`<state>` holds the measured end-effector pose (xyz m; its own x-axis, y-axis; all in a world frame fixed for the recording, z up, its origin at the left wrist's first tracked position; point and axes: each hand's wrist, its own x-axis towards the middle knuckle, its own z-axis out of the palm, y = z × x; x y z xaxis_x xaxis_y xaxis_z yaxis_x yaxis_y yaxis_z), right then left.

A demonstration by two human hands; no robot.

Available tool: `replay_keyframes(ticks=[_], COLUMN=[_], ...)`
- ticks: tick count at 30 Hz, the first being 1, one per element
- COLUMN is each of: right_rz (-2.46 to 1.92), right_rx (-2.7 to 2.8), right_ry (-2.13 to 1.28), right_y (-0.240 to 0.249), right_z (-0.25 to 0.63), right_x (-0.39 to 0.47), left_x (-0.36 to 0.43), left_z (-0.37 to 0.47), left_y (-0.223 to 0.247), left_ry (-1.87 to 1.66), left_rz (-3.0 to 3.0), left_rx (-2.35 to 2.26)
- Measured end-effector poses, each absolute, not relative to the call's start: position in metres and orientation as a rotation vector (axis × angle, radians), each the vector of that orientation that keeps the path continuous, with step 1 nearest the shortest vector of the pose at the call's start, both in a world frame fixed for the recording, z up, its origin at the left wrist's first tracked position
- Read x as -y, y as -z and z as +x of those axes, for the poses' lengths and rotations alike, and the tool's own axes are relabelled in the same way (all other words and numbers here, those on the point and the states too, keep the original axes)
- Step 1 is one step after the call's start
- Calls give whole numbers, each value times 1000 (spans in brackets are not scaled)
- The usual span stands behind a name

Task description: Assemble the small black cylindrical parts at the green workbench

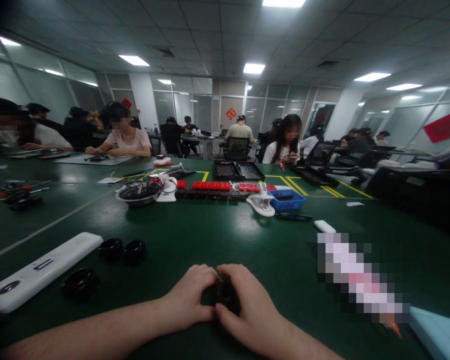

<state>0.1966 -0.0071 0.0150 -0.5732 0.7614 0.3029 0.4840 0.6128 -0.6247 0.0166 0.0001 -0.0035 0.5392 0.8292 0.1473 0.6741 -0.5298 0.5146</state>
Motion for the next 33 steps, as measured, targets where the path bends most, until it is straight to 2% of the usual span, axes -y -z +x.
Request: replay_keyframes(ticks=[6,14,21,29,33], right_rz=[-1099,-898,-1125,-929,-1069], right_rx=[2260,2283,2274,2317,2336], right_ry=[-680,-668,-670,-673,-661], right_y=[-13,-17,-14,-20,-18], right_z=[196,198,196,199,196], right_x=[5,8,6,10,9], left_x=[0,-1,0,-2,-1], left_z=[17,16,16,17,17], left_y=[2,4,0,6,4], left_ry=[-522,-517,-535,-520,-514], left_rz=[2403,2387,2380,2398,2403], left_rx=[-1246,-1248,-1219,-1252,-1235])
